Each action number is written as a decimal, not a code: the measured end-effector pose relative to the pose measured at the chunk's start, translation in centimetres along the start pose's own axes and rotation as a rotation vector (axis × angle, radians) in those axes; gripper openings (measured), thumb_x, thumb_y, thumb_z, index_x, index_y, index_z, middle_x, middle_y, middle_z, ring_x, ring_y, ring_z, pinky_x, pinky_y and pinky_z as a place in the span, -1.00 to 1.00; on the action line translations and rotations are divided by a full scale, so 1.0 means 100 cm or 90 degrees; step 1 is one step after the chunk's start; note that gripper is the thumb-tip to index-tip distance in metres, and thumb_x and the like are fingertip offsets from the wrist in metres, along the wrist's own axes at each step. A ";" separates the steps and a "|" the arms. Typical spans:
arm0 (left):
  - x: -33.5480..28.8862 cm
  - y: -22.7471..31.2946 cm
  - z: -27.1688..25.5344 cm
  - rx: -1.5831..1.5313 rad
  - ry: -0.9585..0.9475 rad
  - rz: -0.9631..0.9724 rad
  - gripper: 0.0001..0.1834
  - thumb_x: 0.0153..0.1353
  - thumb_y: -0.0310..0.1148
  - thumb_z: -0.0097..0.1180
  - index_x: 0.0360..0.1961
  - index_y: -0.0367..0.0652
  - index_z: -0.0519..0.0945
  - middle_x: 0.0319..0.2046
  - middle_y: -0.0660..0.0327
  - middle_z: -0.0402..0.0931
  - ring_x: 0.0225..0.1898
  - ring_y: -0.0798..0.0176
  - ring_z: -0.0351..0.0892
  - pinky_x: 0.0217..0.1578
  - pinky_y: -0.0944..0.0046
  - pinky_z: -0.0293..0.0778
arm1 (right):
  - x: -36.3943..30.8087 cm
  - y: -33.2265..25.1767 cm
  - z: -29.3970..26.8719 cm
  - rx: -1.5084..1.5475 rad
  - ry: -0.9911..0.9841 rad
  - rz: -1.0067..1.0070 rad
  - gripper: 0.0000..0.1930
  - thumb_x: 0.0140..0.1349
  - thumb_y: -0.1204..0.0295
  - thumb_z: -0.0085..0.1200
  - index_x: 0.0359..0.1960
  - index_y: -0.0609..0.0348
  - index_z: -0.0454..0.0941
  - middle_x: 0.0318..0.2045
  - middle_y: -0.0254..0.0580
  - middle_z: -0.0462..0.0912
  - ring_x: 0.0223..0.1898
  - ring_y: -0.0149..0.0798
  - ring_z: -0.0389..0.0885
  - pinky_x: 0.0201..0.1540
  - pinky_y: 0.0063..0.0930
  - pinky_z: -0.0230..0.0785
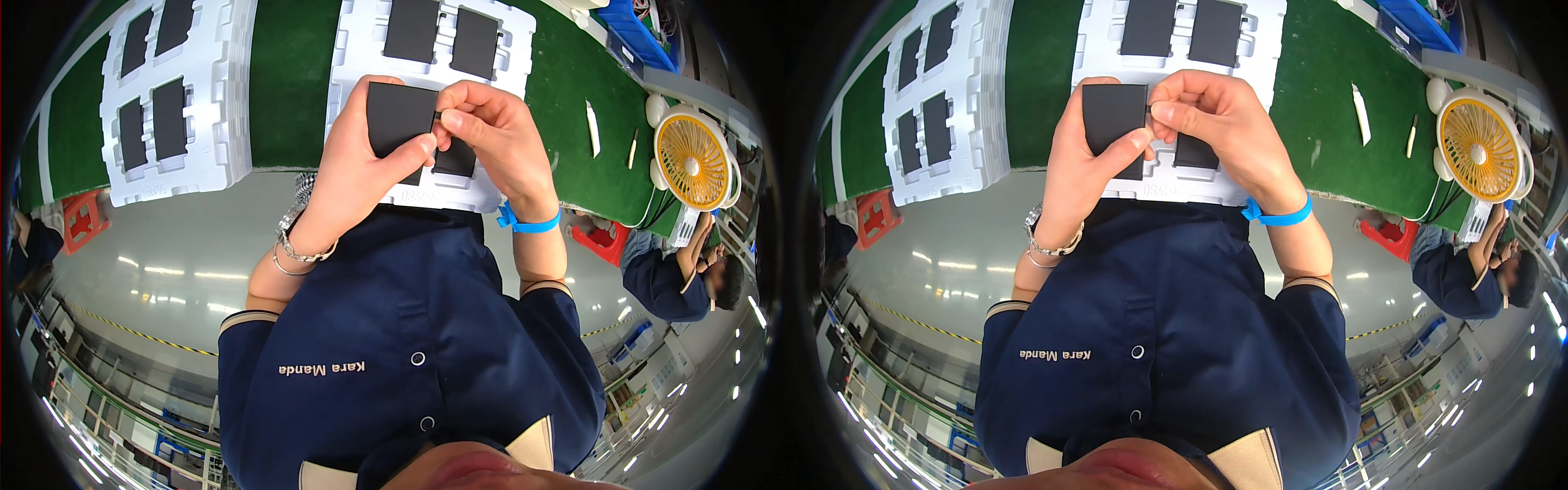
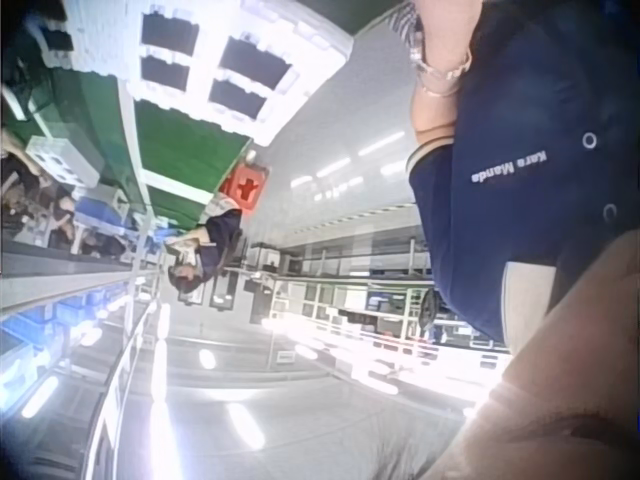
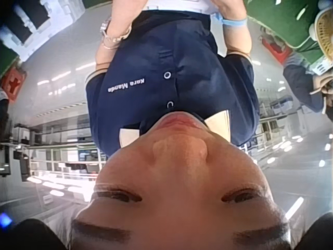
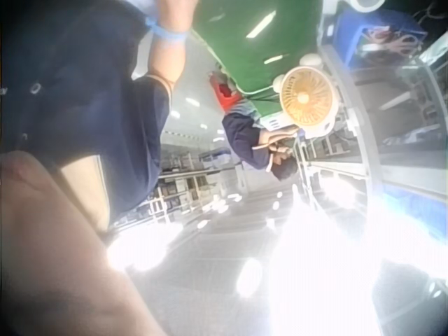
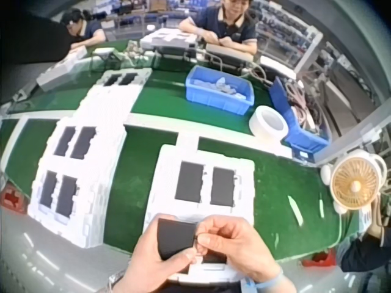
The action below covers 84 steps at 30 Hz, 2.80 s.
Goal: Manually assembling small rectangular electronic components into plastic storage trays on a factory production line.
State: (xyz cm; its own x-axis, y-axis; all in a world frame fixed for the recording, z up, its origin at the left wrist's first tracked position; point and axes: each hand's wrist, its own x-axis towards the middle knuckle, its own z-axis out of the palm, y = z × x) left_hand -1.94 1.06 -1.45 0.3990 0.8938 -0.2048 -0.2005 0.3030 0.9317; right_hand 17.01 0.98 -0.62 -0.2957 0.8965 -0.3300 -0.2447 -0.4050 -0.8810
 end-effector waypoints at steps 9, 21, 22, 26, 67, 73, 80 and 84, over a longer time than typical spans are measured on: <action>0.002 -0.005 -0.010 0.049 0.027 0.019 -0.77 0.38 -0.35 0.03 -0.07 -0.26 0.39 -0.35 0.18 0.57 -0.42 0.39 0.54 -0.34 0.36 0.48 | -0.024 -0.018 -0.017 -0.713 0.056 -0.194 -0.66 0.09 0.47 0.28 -0.08 0.23 0.54 -0.16 -0.20 0.60 -0.10 -0.19 0.54 -0.04 -0.32 0.42; 0.002 0.000 -0.011 0.281 0.082 0.020 -0.78 0.37 -0.34 0.08 -0.08 -0.25 0.44 -0.47 0.28 0.50 -0.49 0.48 0.42 -0.46 0.43 0.37 | -0.037 -0.006 -0.017 -0.821 0.022 -0.273 -0.57 0.00 0.42 0.34 -0.06 0.21 0.53 -0.04 -0.13 0.57 0.01 -0.08 0.53 0.05 -0.26 0.43; 0.002 0.001 -0.009 0.278 0.078 0.011 -0.77 0.37 -0.33 0.07 -0.07 -0.25 0.44 -0.47 0.28 0.50 -0.49 0.48 0.42 -0.46 0.42 0.38 | -0.037 -0.006 -0.016 -0.724 0.035 -0.243 -0.65 0.06 0.43 0.30 -0.12 0.24 0.54 -0.12 -0.14 0.59 -0.07 -0.12 0.56 -0.01 -0.30 0.44; 0.002 -0.006 -0.001 0.184 0.076 0.052 -0.76 0.39 -0.32 0.03 -0.04 -0.24 0.42 -0.47 0.27 0.49 -0.47 0.48 0.42 -0.44 0.40 0.39 | -0.030 0.001 0.002 -0.396 0.091 -0.144 -0.85 0.23 0.45 0.18 -0.29 0.31 0.56 -0.39 -0.19 0.64 -0.35 -0.28 0.60 -0.19 -0.42 0.46; -0.001 -0.002 0.002 0.112 0.034 0.023 -0.71 0.47 -0.21 -0.12 -0.05 -0.25 0.38 -0.36 0.20 0.49 -0.35 0.38 0.46 -0.30 0.33 0.41 | -0.023 0.017 0.018 -0.087 0.088 -0.080 -0.87 0.30 0.48 0.15 -0.31 0.34 0.59 -0.47 -0.31 0.62 -0.41 -0.48 0.57 -0.30 -0.56 0.45; -0.003 -0.008 0.003 0.072 0.038 0.005 -0.69 0.47 -0.19 -0.11 -0.04 -0.25 0.39 -0.32 0.24 0.47 -0.32 0.43 0.40 -0.26 0.38 0.39 | -0.023 0.020 0.015 -0.105 0.070 -0.098 -0.88 0.32 0.50 0.12 -0.30 0.34 0.59 -0.44 -0.29 0.63 -0.36 -0.46 0.59 -0.25 -0.56 0.46; -0.002 -0.005 -0.001 0.308 0.106 0.061 -0.73 0.35 -0.32 0.09 0.00 -0.18 0.41 -0.51 0.30 0.42 -0.51 0.41 0.39 -0.44 0.37 0.37 | -0.032 0.001 -0.011 -0.620 0.067 -0.188 -0.67 0.06 0.49 0.29 -0.12 0.27 0.56 -0.19 -0.15 0.61 -0.13 -0.15 0.58 -0.07 -0.34 0.44; 0.002 -0.004 -0.011 0.614 0.126 0.095 -0.70 0.25 -0.30 0.21 -0.04 -0.09 0.46 -0.60 0.27 0.41 -0.55 0.23 0.45 -0.51 0.25 0.39 | -0.042 -0.001 -0.016 -0.940 -0.007 -0.221 -0.29 -0.19 0.42 0.40 0.11 0.15 0.43 0.17 -0.14 0.40 0.22 0.03 0.34 0.18 -0.13 0.29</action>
State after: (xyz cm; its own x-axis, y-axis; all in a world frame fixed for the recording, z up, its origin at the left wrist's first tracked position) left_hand -2.76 1.45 -2.20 0.2553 0.9664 -0.0304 0.6112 -0.1370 0.7795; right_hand 19.72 -2.50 0.32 -0.4286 0.9024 -0.0443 0.8133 0.3640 -0.4538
